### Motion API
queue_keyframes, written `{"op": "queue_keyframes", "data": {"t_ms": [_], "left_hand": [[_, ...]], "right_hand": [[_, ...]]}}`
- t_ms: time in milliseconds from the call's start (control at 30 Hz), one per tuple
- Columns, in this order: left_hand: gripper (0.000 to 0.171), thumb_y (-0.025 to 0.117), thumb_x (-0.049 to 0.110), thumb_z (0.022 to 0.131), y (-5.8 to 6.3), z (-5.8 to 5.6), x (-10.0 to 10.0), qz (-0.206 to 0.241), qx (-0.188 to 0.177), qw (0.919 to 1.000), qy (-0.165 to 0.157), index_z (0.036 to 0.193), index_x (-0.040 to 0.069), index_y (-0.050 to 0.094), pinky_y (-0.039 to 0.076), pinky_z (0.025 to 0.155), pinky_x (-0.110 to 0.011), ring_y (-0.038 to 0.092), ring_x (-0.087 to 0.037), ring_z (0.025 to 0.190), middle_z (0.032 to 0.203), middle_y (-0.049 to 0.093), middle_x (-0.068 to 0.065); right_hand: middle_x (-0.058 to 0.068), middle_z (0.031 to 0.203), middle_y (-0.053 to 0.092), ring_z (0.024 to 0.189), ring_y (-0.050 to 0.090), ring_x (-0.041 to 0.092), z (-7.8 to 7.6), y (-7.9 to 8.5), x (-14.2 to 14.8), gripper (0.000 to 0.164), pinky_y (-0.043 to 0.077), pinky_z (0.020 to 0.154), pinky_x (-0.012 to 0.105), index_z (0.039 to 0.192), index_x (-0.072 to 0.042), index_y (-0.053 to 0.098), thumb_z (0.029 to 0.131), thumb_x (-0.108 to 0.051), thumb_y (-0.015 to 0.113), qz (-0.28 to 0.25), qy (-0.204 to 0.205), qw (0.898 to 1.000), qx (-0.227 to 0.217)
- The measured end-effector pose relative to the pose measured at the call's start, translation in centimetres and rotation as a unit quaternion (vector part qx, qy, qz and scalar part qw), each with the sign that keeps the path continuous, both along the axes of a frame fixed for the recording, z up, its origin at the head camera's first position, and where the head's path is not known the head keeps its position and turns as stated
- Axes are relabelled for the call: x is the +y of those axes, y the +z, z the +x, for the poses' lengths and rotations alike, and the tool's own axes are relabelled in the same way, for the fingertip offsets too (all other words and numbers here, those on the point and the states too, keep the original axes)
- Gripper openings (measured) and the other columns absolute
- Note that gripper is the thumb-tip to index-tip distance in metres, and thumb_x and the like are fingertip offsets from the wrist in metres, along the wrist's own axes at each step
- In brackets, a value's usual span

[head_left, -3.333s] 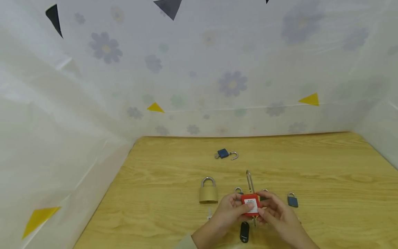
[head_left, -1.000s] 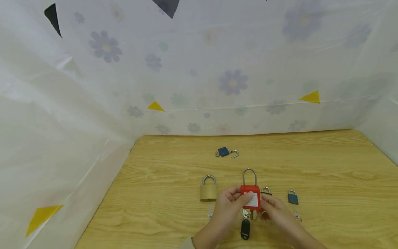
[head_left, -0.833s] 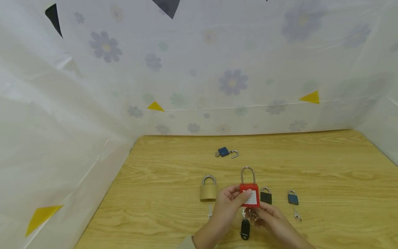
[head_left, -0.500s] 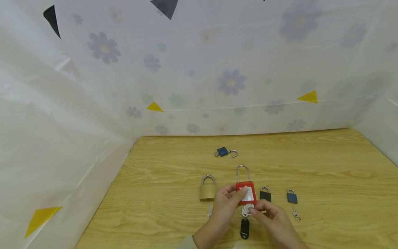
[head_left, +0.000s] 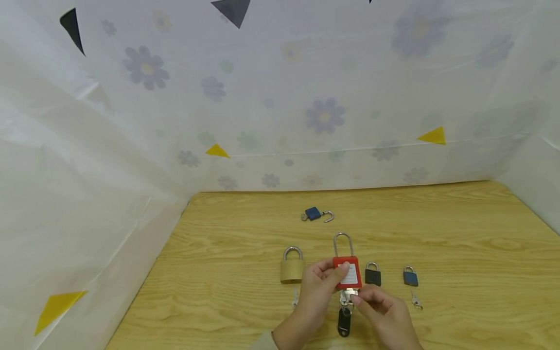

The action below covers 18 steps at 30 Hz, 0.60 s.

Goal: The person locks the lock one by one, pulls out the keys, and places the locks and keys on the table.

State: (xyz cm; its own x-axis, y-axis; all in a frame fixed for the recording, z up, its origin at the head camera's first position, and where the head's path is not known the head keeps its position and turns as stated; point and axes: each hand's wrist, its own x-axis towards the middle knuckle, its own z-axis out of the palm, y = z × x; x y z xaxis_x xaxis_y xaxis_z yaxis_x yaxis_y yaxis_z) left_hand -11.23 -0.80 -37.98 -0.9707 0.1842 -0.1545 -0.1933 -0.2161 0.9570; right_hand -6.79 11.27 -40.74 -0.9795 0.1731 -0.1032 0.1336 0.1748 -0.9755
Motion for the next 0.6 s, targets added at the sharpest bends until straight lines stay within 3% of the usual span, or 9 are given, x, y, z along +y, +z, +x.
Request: {"op": "queue_keyframes", "data": {"t_ms": [333, 600], "left_hand": [[0.03, 0.066, 0.018, 0.081, 0.13, -0.12, 0.44, 0.013, 0.011, 0.9997, 0.016, 0.1, -0.005, 0.061, 0.052, 0.073, -0.021, 0.063, -0.01, 0.077, 0.091, 0.068, -0.012], [0.03, 0.067, 0.02, 0.08, 0.19, -0.05, 0.87, 0.0, 0.009, 0.9993, 0.037, 0.099, -0.002, 0.062, 0.052, 0.074, -0.022, 0.063, -0.01, 0.076, 0.089, 0.069, -0.011]], "right_hand": [[-0.001, 0.08, 0.062, 0.073, 0.057, 0.005, 0.16, -0.22, -0.35, 0.01, 0.05, 0.065, 0.017, 0.078, 0.004, 0.064, 0.081, -0.006, 0.064, -0.003, -0.022, 0.998, 0.052], [-0.005, 0.078, 0.061, 0.073, 0.058, 0.003, 0.23, -0.22, -0.35, 0.007, 0.05, 0.065, 0.017, 0.077, 0.004, 0.063, 0.08, -0.002, 0.064, 0.003, -0.03, 0.997, 0.067]]}}
